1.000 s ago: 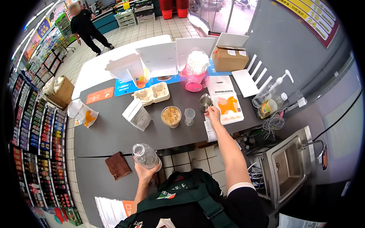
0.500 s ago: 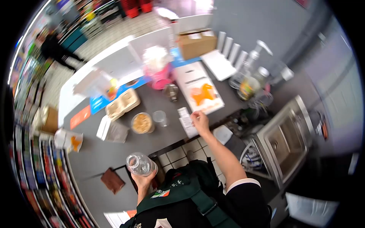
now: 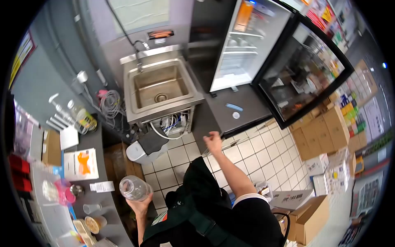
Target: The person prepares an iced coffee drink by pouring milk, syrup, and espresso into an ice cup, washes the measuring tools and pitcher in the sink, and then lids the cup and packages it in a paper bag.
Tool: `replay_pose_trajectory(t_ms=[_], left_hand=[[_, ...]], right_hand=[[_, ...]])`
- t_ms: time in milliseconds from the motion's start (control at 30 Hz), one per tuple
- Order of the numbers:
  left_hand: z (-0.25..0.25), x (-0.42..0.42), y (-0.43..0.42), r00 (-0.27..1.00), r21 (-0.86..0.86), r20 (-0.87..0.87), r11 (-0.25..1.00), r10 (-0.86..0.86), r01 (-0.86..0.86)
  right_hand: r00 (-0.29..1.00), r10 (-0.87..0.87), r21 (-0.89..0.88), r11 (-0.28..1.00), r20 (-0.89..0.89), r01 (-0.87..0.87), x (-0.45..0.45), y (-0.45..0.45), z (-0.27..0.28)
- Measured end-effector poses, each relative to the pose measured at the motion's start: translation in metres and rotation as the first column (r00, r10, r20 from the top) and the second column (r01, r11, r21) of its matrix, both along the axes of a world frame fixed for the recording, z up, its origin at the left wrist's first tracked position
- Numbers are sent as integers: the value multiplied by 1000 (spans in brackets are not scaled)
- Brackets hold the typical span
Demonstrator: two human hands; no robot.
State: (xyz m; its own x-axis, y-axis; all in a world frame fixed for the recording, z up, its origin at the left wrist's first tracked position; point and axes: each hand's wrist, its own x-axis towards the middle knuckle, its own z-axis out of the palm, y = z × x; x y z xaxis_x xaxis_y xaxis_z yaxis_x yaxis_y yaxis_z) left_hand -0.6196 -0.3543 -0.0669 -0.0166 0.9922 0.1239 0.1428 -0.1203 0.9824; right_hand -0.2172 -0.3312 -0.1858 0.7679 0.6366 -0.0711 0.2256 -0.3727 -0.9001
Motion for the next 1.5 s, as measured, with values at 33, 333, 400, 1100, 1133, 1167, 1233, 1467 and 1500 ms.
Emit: replay_pose_trajectory(t_ms=[33,333,400,1100,1133,1167,1233,1467,1500], left_hand=[[12,18,3,999,-29,6,998,-50,51],[6,166,19,908,-7,-108,914,-404,406],[5,199,22,891,54,-181,901,-415,431],[29,366,67,779,49,-578,943,-242,329],[33,365,70,780,23,-542,921,-315,388],[37,364,74,773,2,-502,894,-387,448],[44,358,82,753,-46,-447,853,-483,520],[93,372,91,459,-163,-105,470,-882,867],[89,376,90,452,-156,-111,465,-885,872]], right_hand=[[987,-72,-11,997,146,75,32,-13,-12],[947,-119,-299,931,298,210,168,-27,9],[936,-31,-379,909,350,172,178,-13,12],[76,957,-224,142,280,-964,212,48,279],[7,925,-277,121,379,-953,211,47,281],[-64,880,-333,109,471,-937,210,46,287],[-122,880,-380,70,459,-922,209,42,306],[-177,831,-456,102,528,-884,218,34,355],[-172,828,-458,113,535,-882,219,34,350]])
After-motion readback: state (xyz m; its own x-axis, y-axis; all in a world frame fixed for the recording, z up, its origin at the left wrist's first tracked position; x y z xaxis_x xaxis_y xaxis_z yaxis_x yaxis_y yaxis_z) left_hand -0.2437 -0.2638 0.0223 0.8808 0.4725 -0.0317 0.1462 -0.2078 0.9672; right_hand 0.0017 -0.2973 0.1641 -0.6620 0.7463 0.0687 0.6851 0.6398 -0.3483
